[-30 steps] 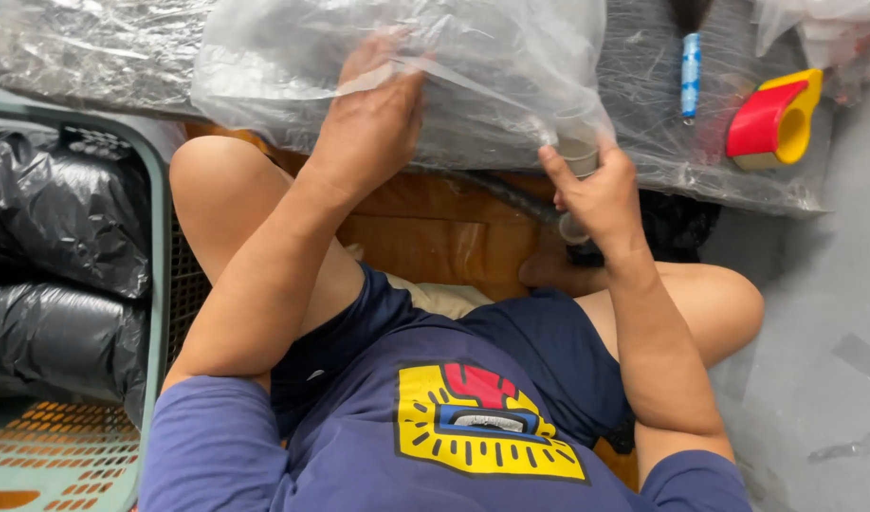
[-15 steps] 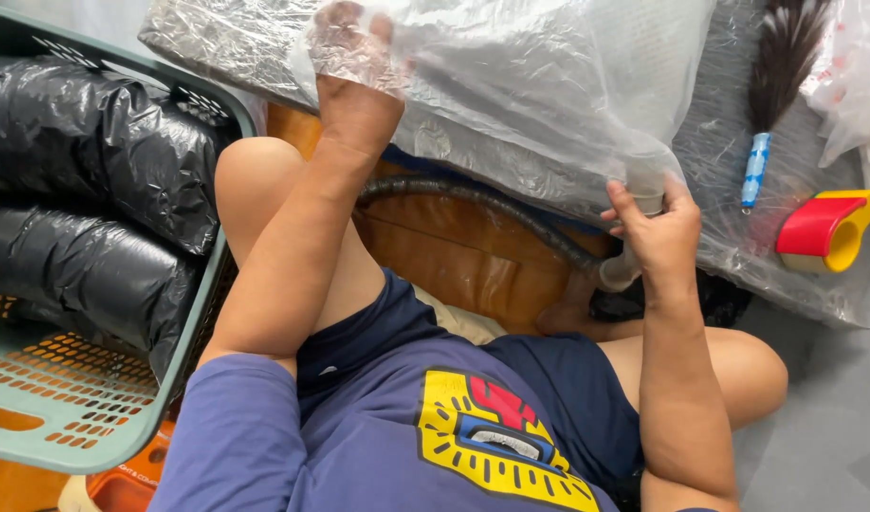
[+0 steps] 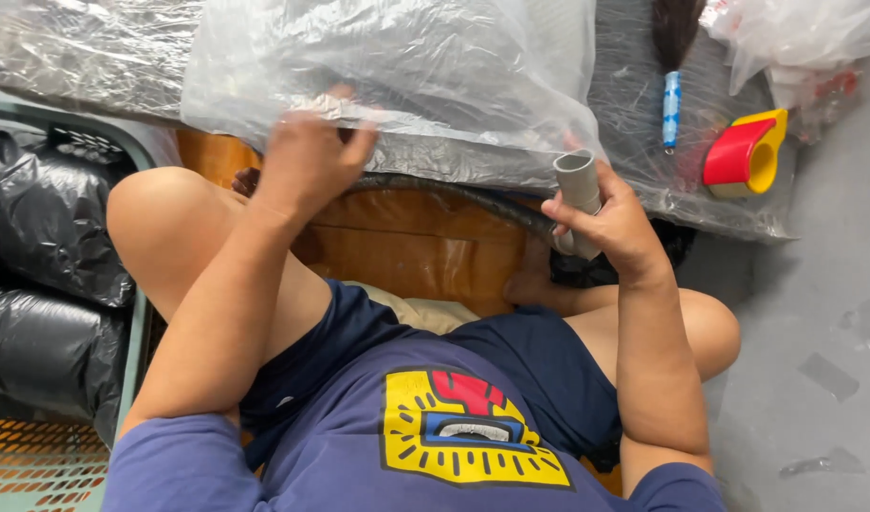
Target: A person cleans a work surface and then wraps a large white pillow in a plastic sleeve, compressing it and twisting the end to prepare it for sealing.
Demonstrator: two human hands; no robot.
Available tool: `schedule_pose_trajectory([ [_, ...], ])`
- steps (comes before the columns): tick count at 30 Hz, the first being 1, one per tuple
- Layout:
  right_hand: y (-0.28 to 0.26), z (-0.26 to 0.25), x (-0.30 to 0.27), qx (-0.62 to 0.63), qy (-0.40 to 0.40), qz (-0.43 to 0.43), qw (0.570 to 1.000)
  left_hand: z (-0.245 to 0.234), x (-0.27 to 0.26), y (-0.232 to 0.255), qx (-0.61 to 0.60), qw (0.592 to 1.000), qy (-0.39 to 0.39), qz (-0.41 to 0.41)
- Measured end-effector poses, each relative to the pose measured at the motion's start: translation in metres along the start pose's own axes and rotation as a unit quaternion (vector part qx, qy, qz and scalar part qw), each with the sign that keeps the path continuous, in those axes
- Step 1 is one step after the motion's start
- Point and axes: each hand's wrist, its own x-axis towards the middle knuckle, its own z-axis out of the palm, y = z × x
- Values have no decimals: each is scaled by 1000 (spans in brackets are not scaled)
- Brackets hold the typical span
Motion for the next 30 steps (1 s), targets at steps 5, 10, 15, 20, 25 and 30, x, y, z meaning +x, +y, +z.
schedule_pose_trajectory([
  [5, 32, 0, 7, 28, -60, -72, 995, 63, 2, 74, -429, 845, -252, -196],
  [10, 32, 18, 14, 29, -112, -65, 991, 116, 7, 112, -606, 679, -238, -339],
  [15, 29, 20, 8, -15, -85, -58, 995, 146, 1, 100, -582, 717, -167, -346],
  [20, 31, 7, 13, 65, -79, -43, 994, 121, 8, 109, -564, 738, -160, -336],
  [25, 45, 6, 22, 56, -59, -64, 995, 114, 11, 111, -554, 747, -159, -332],
  [30, 66, 3, 36, 75, -10, -84, 994, 111, 12, 114, -560, 737, -157, -344],
])
